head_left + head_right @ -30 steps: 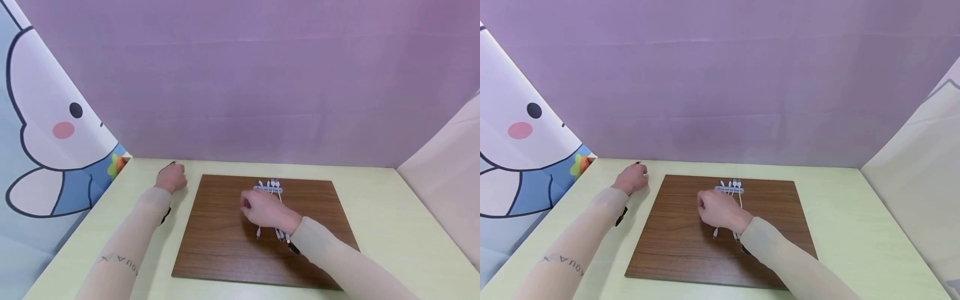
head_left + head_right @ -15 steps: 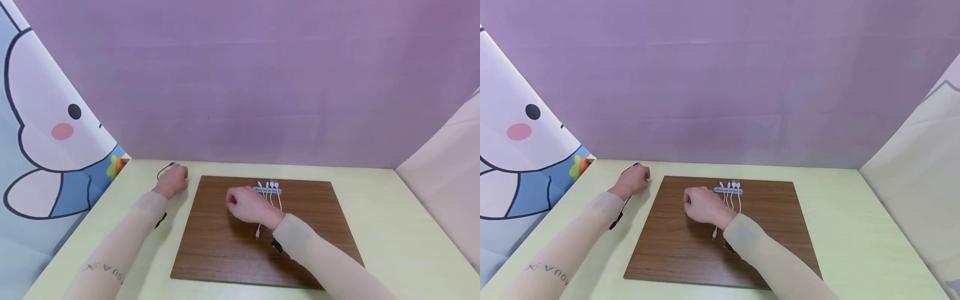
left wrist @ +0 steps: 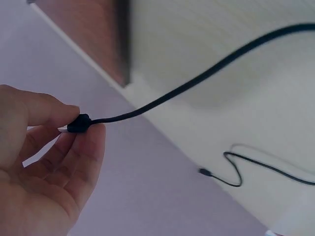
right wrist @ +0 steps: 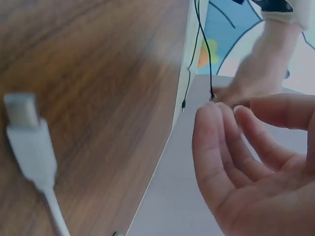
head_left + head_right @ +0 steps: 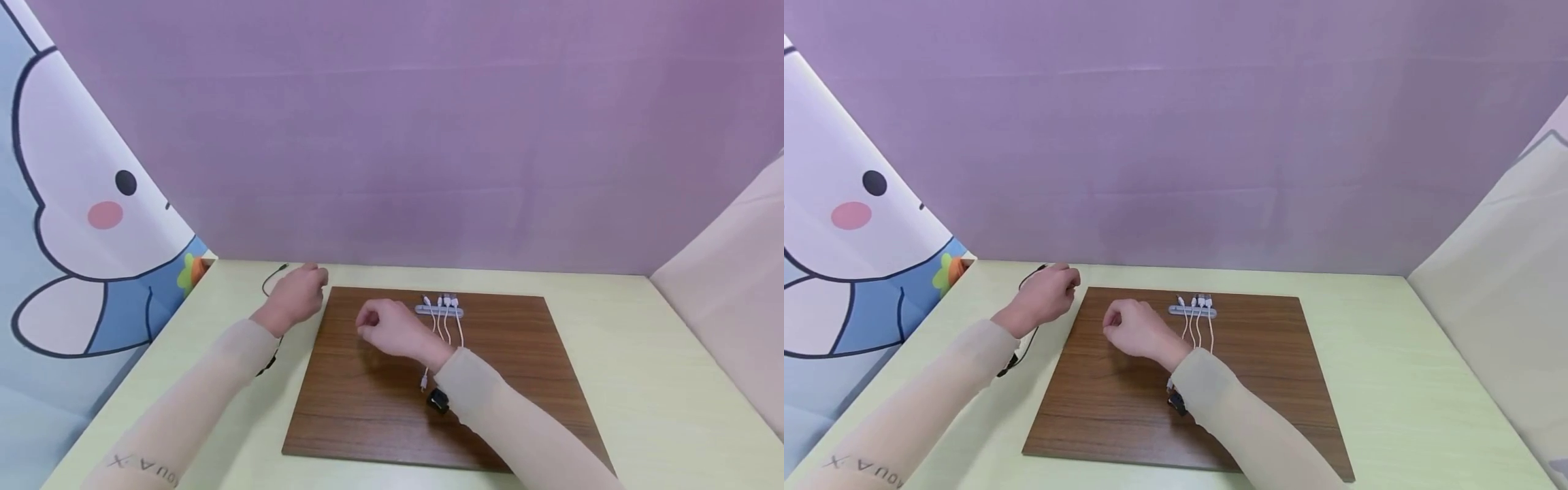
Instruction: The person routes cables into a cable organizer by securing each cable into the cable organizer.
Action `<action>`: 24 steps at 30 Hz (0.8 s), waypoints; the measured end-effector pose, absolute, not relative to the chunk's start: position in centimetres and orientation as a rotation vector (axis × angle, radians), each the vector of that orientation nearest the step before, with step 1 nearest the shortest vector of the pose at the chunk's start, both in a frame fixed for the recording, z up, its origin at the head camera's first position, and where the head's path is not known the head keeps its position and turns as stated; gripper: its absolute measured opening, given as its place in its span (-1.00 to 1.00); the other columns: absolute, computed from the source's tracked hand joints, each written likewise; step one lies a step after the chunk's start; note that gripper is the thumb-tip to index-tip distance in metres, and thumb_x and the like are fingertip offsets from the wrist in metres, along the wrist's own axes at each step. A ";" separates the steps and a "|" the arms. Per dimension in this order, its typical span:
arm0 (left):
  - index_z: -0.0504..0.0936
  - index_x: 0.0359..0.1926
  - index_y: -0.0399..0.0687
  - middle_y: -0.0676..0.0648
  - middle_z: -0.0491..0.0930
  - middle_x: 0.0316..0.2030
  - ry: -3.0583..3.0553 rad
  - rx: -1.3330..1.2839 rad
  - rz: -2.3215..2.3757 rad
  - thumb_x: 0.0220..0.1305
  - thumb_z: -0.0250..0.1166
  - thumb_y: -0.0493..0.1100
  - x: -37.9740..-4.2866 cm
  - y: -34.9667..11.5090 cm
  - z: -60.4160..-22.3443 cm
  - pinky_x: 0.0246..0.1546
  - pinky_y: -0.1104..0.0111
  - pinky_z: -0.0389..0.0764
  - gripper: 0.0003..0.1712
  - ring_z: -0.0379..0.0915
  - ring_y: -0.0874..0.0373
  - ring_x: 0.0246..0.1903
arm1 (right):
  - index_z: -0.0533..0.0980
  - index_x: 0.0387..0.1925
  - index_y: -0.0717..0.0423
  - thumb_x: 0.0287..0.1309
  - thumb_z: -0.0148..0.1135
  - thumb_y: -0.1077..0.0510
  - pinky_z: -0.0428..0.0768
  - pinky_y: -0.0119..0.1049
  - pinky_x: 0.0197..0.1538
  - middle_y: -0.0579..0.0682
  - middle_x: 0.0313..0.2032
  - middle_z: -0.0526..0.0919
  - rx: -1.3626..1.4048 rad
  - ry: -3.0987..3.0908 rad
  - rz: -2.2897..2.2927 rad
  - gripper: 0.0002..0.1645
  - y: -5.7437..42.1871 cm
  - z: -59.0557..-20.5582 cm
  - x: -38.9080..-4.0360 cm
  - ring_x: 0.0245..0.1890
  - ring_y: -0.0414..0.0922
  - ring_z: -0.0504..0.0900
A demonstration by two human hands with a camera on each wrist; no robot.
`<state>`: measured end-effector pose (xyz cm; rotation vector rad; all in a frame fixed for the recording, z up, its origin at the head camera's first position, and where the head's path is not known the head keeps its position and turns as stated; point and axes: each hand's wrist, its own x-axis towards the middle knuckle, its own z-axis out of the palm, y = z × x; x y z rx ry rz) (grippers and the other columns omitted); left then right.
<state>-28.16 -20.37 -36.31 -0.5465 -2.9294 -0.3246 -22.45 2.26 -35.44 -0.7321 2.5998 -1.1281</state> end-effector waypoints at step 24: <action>0.68 -0.09 -0.33 -0.15 0.63 -0.20 -2.669 -0.742 -0.746 0.31 0.24 -0.37 -26.9 -15.7 -32.4 -0.17 0.19 0.64 -0.81 0.58 0.01 -0.21 | 0.61 -0.03 0.20 0.36 0.31 0.05 0.72 -0.06 -0.25 0.18 -0.24 0.72 -0.441 2.355 -1.505 -0.69 1.3 -36.7 -23.4 -0.28 0.13 0.73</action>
